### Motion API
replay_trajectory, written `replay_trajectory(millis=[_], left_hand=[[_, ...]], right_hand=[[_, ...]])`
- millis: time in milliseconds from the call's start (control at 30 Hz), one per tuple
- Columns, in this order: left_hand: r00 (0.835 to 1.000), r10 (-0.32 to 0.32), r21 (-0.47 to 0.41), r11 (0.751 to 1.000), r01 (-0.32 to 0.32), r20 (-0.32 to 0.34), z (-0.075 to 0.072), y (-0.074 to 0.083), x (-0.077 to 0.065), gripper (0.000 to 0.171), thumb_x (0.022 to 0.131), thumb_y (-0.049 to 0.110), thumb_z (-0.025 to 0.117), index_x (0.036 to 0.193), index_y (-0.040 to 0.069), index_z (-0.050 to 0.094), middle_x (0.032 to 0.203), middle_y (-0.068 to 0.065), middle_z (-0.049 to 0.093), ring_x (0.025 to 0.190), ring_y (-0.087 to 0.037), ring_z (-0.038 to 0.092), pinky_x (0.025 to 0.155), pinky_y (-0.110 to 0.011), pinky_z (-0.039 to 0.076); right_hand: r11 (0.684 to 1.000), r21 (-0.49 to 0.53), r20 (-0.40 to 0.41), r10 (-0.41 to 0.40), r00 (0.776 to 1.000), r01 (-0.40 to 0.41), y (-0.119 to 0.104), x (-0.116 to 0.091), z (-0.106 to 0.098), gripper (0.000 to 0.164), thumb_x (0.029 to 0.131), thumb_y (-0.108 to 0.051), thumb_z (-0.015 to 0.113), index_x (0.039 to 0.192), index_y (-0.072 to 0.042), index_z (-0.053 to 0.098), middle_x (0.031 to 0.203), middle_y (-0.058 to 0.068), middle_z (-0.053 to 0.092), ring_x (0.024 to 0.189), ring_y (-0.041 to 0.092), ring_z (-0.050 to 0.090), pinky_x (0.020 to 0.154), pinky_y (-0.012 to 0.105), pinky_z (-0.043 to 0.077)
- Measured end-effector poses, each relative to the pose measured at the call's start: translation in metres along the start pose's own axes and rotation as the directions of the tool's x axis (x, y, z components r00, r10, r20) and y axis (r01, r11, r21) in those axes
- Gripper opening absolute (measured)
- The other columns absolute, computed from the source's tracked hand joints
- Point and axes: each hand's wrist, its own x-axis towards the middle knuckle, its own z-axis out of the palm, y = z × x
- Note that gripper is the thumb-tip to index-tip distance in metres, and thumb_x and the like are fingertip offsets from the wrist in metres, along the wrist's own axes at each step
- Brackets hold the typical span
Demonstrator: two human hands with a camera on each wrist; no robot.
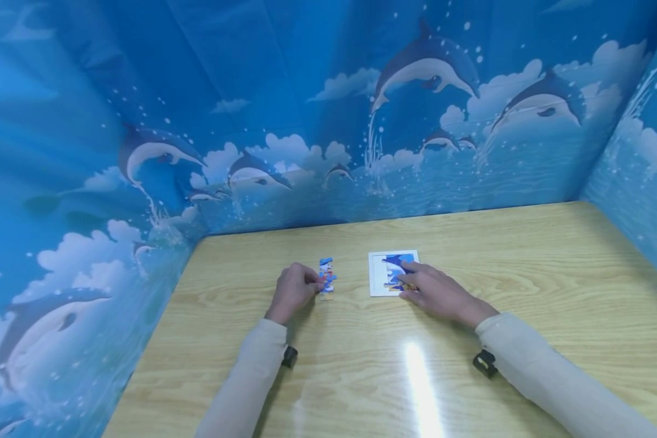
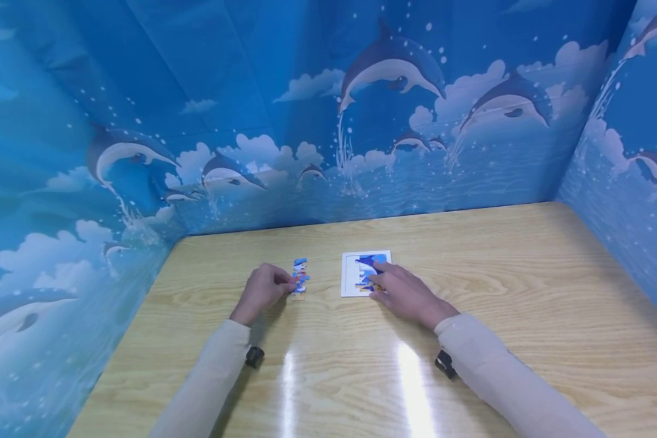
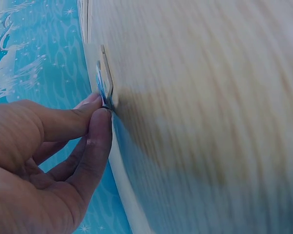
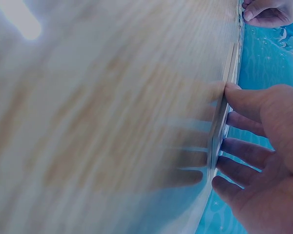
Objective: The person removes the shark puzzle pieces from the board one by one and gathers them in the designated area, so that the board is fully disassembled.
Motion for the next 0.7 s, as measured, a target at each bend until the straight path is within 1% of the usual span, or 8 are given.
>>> replay_trajectory(millis=[100, 267, 367, 533, 633, 700], left_hand=[[1.0, 0.011, 0.005, 1.0, -0.011, -0.007, 0.001, 0.0, 0.001, 0.005, 0.087, 0.012, 0.081, 0.086, 0.008, 0.079, 0.082, -0.002, 0.074, 0.078, -0.017, 0.065, 0.076, -0.037, 0.054], [0.998, 0.058, -0.011, 0.998, -0.058, -0.01, 0.001, 0.004, 0.003, 0.003, 0.087, 0.01, 0.081, 0.088, 0.008, 0.08, 0.088, -0.002, 0.076, 0.083, -0.018, 0.068, 0.078, -0.037, 0.056], [0.998, 0.063, -0.024, 0.998, -0.063, 0.005, 0.003, 0.012, 0.006, 0.004, 0.088, 0.011, 0.08, 0.091, 0.009, 0.08, 0.089, -0.002, 0.076, 0.085, -0.017, 0.069, 0.079, -0.036, 0.057], [0.996, 0.076, -0.048, 0.996, -0.074, 0.045, 0.008, 0.027, 0.009, 0.005, 0.089, 0.01, 0.078, 0.093, 0.007, 0.079, 0.087, -0.003, 0.075, 0.083, -0.017, 0.069, 0.079, -0.035, 0.057], [0.994, 0.095, -0.052, 0.994, -0.092, 0.051, 0.014, 0.036, 0.011, 0.005, 0.089, 0.008, 0.078, 0.094, 0.008, 0.079, 0.09, -0.004, 0.075, 0.086, -0.019, 0.07, 0.08, -0.035, 0.057], [0.992, 0.114, -0.039, 0.993, -0.112, 0.047, 0.018, 0.041, 0.013, 0.005, 0.089, 0.008, 0.078, 0.094, 0.008, 0.079, 0.092, -0.005, 0.076, 0.089, -0.02, 0.07, 0.082, -0.036, 0.057]], right_hand=[[1.0, -0.002, 0.007, 0.006, 1.0, -0.006, 0.0, -0.001, 0.0, 0.044, 0.098, -0.02, 0.068, 0.133, 0.005, 0.061, 0.152, 0.03, 0.041, 0.138, 0.048, 0.041, 0.111, 0.061, 0.034], [1.0, -0.004, 0.014, 0.017, 1.0, -0.017, 0.001, -0.001, -0.001, 0.044, 0.098, -0.02, 0.068, 0.134, 0.004, 0.06, 0.152, 0.03, 0.04, 0.139, 0.048, 0.04, 0.112, 0.061, 0.033], [1.0, -0.005, 0.015, 0.018, 1.0, -0.018, 0.001, -0.001, 0.0, 0.044, 0.098, -0.02, 0.068, 0.134, 0.004, 0.06, 0.152, 0.029, 0.04, 0.139, 0.048, 0.04, 0.112, 0.061, 0.033], [1.0, -0.014, 0.012, 0.011, 1.0, -0.011, 0.0, -0.001, 0.0, 0.045, 0.098, -0.02, 0.068, 0.134, 0.005, 0.059, 0.152, 0.03, 0.04, 0.138, 0.048, 0.04, 0.111, 0.061, 0.033], [1.0, -0.02, 0.019, 0.011, 1.0, -0.011, -0.001, -0.001, 0.0, 0.046, 0.098, -0.02, 0.068, 0.135, 0.006, 0.058, 0.152, 0.03, 0.04, 0.139, 0.048, 0.04, 0.112, 0.061, 0.033], [1.0, -0.025, 0.025, 0.012, 1.0, -0.011, -0.002, -0.001, 0.0, 0.046, 0.098, -0.02, 0.068, 0.135, 0.006, 0.058, 0.152, 0.03, 0.04, 0.139, 0.048, 0.04, 0.112, 0.06, 0.033]])
